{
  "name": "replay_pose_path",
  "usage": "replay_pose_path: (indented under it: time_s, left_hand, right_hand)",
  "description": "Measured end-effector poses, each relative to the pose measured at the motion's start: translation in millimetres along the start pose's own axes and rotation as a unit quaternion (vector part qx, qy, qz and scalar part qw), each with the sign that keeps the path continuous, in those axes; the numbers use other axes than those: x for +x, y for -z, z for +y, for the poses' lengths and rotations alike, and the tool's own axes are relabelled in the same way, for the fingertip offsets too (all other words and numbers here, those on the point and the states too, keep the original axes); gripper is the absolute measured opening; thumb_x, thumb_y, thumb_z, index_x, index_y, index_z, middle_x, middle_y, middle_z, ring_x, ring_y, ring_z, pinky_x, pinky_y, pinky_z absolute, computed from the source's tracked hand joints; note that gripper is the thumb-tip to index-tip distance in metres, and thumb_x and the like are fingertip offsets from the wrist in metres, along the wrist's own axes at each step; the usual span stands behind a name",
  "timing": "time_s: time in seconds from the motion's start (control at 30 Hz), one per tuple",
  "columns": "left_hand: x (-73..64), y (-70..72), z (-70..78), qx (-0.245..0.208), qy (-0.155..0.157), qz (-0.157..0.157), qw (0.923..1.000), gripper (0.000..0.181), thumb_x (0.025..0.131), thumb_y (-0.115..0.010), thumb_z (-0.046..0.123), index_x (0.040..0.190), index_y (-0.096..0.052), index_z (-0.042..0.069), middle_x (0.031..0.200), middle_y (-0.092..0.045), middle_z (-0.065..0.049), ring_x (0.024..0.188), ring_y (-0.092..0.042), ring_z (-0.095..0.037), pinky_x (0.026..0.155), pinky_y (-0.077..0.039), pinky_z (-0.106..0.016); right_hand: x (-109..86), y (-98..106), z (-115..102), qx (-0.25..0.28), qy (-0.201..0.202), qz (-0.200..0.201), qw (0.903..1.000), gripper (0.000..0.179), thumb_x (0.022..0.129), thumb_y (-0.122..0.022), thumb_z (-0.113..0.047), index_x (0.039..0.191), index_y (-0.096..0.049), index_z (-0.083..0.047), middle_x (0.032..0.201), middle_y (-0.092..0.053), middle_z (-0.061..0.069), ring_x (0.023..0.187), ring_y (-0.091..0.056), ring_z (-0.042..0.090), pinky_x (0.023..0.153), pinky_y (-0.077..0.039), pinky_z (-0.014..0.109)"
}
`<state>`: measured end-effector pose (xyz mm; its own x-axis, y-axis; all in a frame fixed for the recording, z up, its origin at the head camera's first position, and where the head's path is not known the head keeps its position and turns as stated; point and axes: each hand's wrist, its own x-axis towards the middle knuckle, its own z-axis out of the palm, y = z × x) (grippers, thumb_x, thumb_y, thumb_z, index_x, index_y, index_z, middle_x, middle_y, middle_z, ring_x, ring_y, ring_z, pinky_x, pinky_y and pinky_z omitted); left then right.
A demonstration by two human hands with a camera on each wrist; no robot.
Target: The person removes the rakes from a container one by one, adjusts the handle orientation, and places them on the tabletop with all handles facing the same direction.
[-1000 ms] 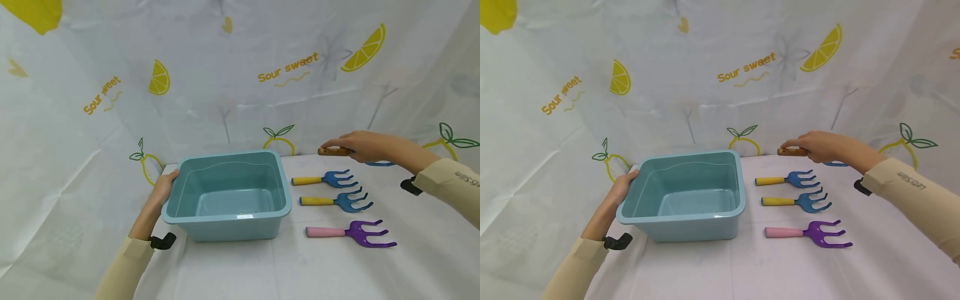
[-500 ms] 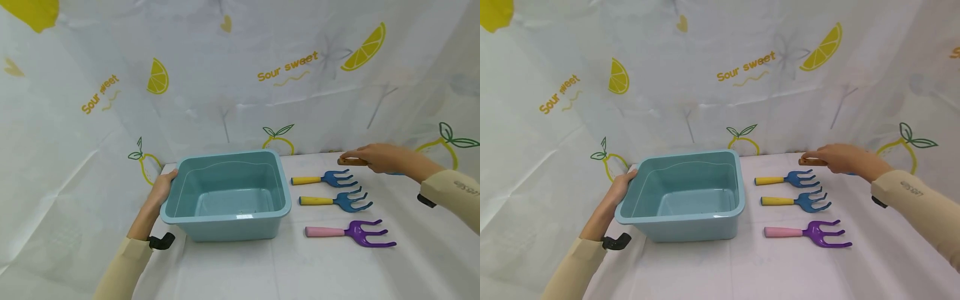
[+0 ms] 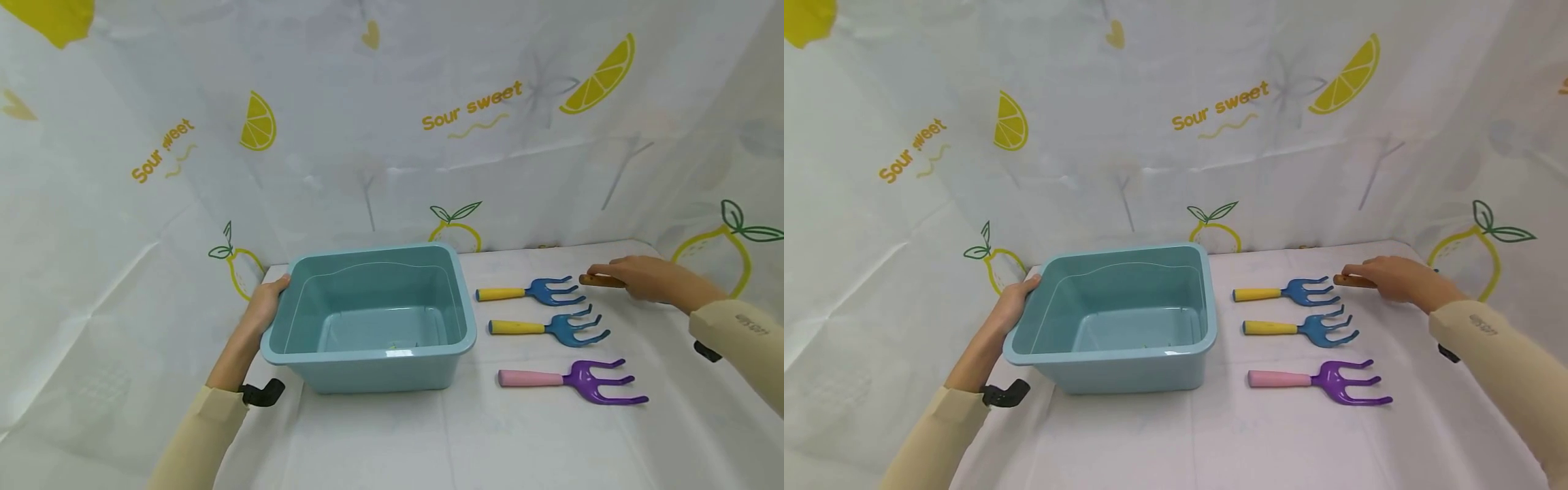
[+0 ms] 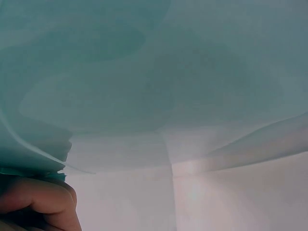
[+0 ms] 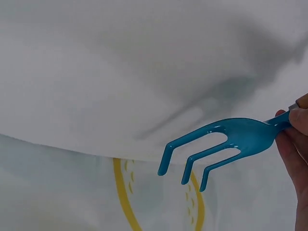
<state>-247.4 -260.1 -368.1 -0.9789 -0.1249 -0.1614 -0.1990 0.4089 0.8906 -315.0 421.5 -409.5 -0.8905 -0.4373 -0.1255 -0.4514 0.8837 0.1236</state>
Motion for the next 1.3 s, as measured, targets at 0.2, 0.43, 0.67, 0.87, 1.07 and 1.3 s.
replay_pose_path:
  time_s: [0.2, 0.43, 0.67, 0.87, 1.07, 1.3]
  left_hand:
    - [-0.2, 0.4, 0.1, -0.002, 0.002, -0.003, 1.0000, 0.043, 0.111, -0.036, 0.040, 0.082, -0.051, 0.013, 0.068, -0.049, 0.006, 0.060, -0.052, -0.006, 0.056, -0.045, -0.023]
    - [0.7, 0.6, -1.0, -0.007, -0.008, -0.009, 0.9999, 0.047, 0.111, -0.036, 0.042, 0.074, -0.048, 0.016, 0.061, -0.049, 0.008, 0.054, -0.051, -0.006, 0.053, -0.045, -0.024]
    - [0.6, 1.2, -0.5, -0.010, -0.004, -0.014, 0.9998, 0.047, 0.111, -0.035, 0.043, 0.075, -0.048, 0.016, 0.062, -0.049, 0.007, 0.054, -0.052, -0.006, 0.053, -0.045, -0.024]
    - [-0.7, 1.9, 0.2, -0.012, -0.005, -0.011, 0.9999, 0.047, 0.111, -0.035, 0.044, 0.076, -0.048, 0.015, 0.063, -0.048, 0.007, 0.055, -0.051, -0.006, 0.053, -0.045, -0.024]
    - [1.1, 2.3, -1.1, -0.021, 0.001, -0.013, 0.9997, 0.045, 0.111, -0.035, 0.044, 0.081, -0.050, 0.014, 0.067, -0.049, 0.007, 0.058, -0.052, -0.006, 0.055, -0.046, -0.024]
    - [-1.0, 2.2, -1.9, -0.023, -0.003, -0.013, 0.9996, 0.046, 0.111, -0.036, 0.044, 0.079, -0.050, 0.014, 0.065, -0.050, 0.008, 0.057, -0.053, -0.005, 0.056, -0.046, -0.024]
  right_hand:
    - [-4.9, -16, 1, 0.004, -0.001, 0.005, 1.0000, 0.038, 0.091, -0.069, 0.004, 0.127, -0.067, -0.006, 0.108, -0.073, 0.020, 0.098, -0.068, 0.047, 0.086, -0.055, 0.063]
    - [-8.6, -24, 5, -0.007, -0.016, 0.001, 0.9998, 0.037, 0.087, -0.073, 0.007, 0.122, -0.068, -0.003, 0.110, -0.071, 0.025, 0.100, -0.066, 0.051, 0.086, -0.055, 0.062]
    - [-5.8, -30, 13, 0.048, -0.032, -0.007, 0.9983, 0.030, 0.089, -0.070, 0.007, 0.117, -0.070, -0.005, 0.103, -0.072, 0.016, 0.094, -0.066, 0.041, 0.086, -0.055, 0.061]
    - [0.8, -23, 17, 0.123, -0.055, -0.019, 0.9907, 0.030, 0.089, -0.069, 0.006, 0.117, -0.069, -0.006, 0.102, -0.071, 0.020, 0.093, -0.065, 0.039, 0.085, -0.054, 0.062]
    - [5.3, -11, 18, 0.152, -0.057, -0.015, 0.9866, 0.040, 0.082, -0.068, 0.010, 0.120, -0.065, -0.004, 0.103, -0.069, 0.024, 0.090, -0.066, 0.037, 0.080, -0.057, 0.057]
    - [12.8, 10, 9, 0.183, -0.042, -0.001, 0.9823, 0.037, 0.085, -0.072, 0.006, 0.121, -0.064, -0.001, 0.102, -0.069, 0.020, 0.088, -0.067, 0.030, 0.075, -0.060, 0.048]
